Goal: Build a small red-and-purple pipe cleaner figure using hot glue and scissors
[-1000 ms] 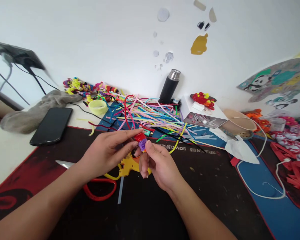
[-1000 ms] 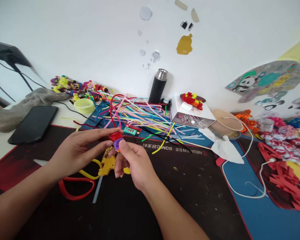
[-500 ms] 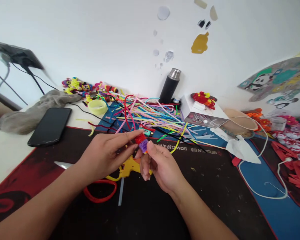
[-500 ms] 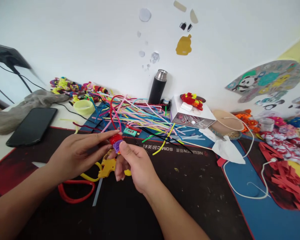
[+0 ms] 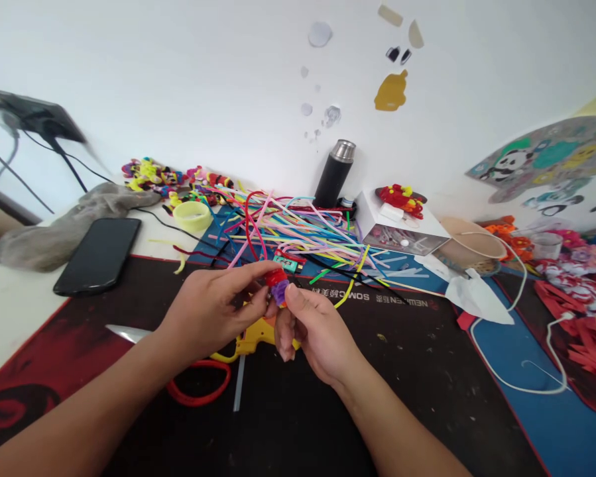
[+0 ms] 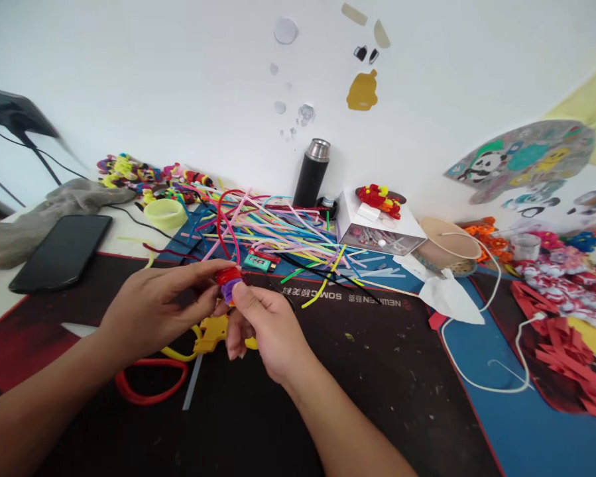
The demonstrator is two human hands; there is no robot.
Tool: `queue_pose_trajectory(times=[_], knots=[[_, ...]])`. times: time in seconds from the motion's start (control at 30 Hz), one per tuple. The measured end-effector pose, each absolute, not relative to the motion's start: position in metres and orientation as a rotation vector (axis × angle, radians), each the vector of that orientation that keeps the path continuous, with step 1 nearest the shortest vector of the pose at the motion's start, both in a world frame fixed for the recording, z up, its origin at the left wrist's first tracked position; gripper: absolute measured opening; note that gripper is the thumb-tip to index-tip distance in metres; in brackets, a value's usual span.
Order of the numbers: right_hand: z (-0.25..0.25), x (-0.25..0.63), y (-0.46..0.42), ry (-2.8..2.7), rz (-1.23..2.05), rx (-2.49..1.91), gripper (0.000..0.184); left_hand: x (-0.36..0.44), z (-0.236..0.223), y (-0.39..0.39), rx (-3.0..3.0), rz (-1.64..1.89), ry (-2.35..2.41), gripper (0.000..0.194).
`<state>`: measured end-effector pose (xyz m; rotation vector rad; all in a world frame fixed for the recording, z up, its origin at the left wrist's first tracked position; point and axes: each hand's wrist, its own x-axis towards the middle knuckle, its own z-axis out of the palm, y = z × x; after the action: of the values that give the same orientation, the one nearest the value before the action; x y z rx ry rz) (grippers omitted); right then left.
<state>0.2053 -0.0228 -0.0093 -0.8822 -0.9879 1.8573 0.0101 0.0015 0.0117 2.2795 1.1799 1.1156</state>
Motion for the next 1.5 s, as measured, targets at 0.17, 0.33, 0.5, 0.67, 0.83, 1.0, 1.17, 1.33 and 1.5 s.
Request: queue_pose_trajectory(times=[0.17, 0.33, 0.5, 0.67, 0.83, 1.0, 1.17, 1.33, 1.5], knots=[[-0.007, 0.207, -0.022, -1.001, 1.858, -0.9, 0.066, 0.007, 0.011, 0.003, 2.346, 1.123, 1.168, 0.032], [-0.008, 0.209, -0.021, -1.001, 1.834, -0.92, 0.065, 0.002, 0.013, 0.005, 2.416, 1.085, 1.135, 0.034], [-0.012, 0.209, -0.02, -1.05, 1.801, -0.955, 0.064, 0.001, 0.016, 0.005, 2.441, 1.035, 1.202, 0.035], [-0.013, 0.208, -0.019, -1.095, 1.767, -0.983, 0.064, 0.003, 0.012, 0.006, 2.474, 1.066, 1.225, 0.032], [-0.01, 0.207, -0.022, -1.166, 1.763, -1.026, 0.062, 0.002, 0.006, 0.005, 2.405, 1.141, 1.298, 0.027], [-0.006, 0.206, -0.021, -1.214, 1.753, -1.019, 0.068, 0.001, 0.016, 0.004, 2.3, 1.132, 1.208, 0.03], [-0.008, 0.21, -0.018, -1.14, 1.726, -1.016, 0.061, 0.0, 0.019, 0.005, 2.321, 1.079, 1.117, 0.032], [-0.009, 0.21, -0.018, -1.136, 1.734, -1.016, 0.062, -0.002, 0.011, 0.007, 2.452, 1.06, 1.138, 0.035], [-0.008, 0.209, -0.018, -1.152, 1.727, -1.029, 0.063, -0.002, 0.009, 0.008, 2.565, 1.062, 1.141, 0.035]])
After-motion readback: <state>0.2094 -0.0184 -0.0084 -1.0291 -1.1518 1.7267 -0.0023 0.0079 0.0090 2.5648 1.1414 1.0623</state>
